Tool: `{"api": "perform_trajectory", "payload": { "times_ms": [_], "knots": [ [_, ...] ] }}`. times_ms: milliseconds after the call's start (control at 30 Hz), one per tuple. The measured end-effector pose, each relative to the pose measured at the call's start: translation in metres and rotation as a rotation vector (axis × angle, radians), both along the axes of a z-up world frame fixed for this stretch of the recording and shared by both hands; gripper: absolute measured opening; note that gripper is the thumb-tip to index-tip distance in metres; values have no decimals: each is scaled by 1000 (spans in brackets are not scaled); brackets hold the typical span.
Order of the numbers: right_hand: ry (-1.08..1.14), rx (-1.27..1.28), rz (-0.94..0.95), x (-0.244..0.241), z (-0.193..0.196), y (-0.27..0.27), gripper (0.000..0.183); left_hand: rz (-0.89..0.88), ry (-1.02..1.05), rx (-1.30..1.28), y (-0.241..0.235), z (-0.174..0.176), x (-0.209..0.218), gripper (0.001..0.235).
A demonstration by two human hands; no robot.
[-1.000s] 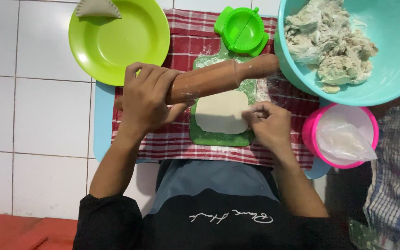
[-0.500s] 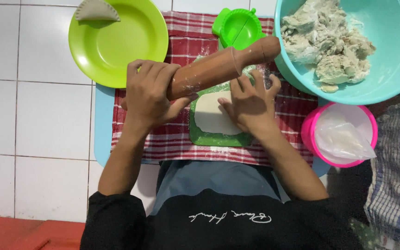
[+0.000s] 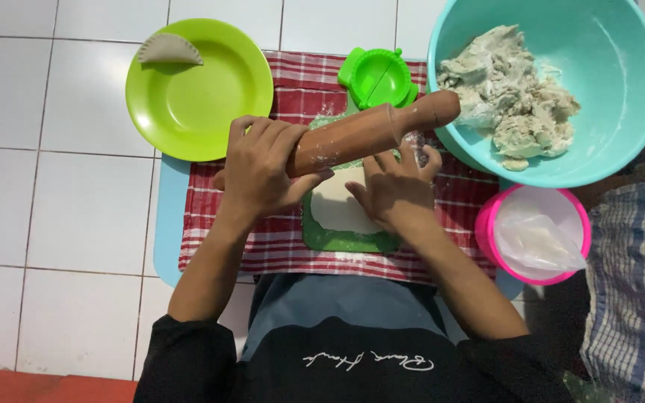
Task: Rolling out dough with a rolling pin and using a plastic mold to shape pastries.
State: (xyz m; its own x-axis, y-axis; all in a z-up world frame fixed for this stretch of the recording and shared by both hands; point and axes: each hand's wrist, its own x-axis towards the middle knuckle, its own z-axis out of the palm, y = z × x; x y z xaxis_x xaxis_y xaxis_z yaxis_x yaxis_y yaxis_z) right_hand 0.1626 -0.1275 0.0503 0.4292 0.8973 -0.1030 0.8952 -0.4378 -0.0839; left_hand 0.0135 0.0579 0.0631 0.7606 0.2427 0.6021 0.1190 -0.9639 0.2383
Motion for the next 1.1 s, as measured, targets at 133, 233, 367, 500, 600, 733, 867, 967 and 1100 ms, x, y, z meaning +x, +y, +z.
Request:
{"api": "perform_trajectory", "payload": {
  "times_ms": [133,233,367,500,600,733,867,967,1100],
  "knots": [
    [99,-121,-58,8,-2,8,56,-3,7,-2,-1,-2,1,68],
    [134,-174,-51,13,-2,9,59,-1,20,3,0,-7,1,69],
    [124,-239,58,8,-19,-12,65,17,47,27,3,-8,-6,71],
    [207,-246,216,-13,-10,-30,76,25,80,15,6,-13,-9,70],
    [268,-268,182,-7,-17,-26,71,35,110,18,4,-11,-10,68],
    [127,-228,218,-4,-32,-34,75,27,94,22,3,-13,-11,69],
    [162,-207,211,-2,-30,-35,75,18,104,11,2,-16,-11,68],
    [155,-235,183,1,-33,-38,75,17,116,5,0,-20,-9,65],
    [118,-234,173,8,-38,-47,78,-16,160,1,-3,-25,-8,65]
  ]
}}
